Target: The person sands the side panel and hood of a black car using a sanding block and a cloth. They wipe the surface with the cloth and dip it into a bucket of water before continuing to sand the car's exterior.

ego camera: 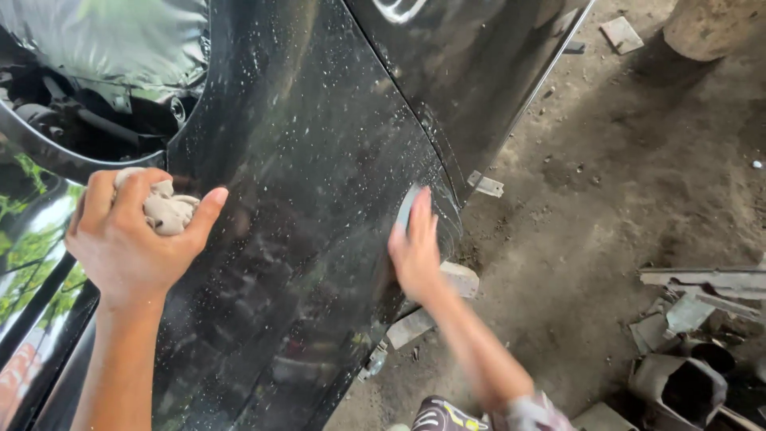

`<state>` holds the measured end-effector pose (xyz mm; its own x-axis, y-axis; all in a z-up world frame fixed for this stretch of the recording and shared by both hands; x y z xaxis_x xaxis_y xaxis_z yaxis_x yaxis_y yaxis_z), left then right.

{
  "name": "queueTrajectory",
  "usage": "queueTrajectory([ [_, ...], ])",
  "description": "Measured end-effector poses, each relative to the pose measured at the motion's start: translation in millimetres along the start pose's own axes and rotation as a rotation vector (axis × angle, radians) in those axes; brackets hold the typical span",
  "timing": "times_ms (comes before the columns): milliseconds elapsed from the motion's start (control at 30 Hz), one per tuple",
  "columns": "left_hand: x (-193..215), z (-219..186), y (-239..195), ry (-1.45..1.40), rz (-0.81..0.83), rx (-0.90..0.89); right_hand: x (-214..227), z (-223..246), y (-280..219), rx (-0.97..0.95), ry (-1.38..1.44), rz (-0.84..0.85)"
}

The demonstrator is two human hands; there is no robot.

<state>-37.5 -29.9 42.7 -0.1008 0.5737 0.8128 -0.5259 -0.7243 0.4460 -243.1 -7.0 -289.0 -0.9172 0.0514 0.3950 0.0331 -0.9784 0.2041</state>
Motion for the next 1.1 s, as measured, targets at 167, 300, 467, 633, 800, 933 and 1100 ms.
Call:
queueTrajectory([
  [167,-2,4,-3,0.001,0.009,0.020,22,-16,30,-0.077,0.179,-0.059],
  [300,-7,8,-8,-0.001,0.017,-0.003,-35,21,-72,0.001,0.080,-0.007],
  [467,-7,8,-7,0.032,0.014,-0.027,13,-19,14,-0.090,0.204,-0.038],
  [633,-11,13,-9,0.049,0.030,-0.027,9,-26,4,-0.073,0.243,-0.062],
  [800,-11,12,-9,0.093,0.050,-0.013,-38,0,-72,0.021,0.090,-0.020],
  [933,-14,15,-11,0.061,0.044,-0.014,13,-35,17,-0.079,0.178,-0.010],
  [1100,-12,10,-11,0.083,0.035,-0.016,27,-36,29,-0.053,0.465,-0.101],
])
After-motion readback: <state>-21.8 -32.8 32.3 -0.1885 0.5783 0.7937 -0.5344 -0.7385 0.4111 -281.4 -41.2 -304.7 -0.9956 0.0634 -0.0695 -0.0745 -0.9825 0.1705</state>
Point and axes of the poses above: each hand's wrist, its own y-axis towards the middle knuckle, its own x-axis out of the back of the hand, z = x × y, the point moved 6 cm from there along y, towards the middle knuckle, and after that the axes turned 15 degrees about z, right-handed, at the moved point
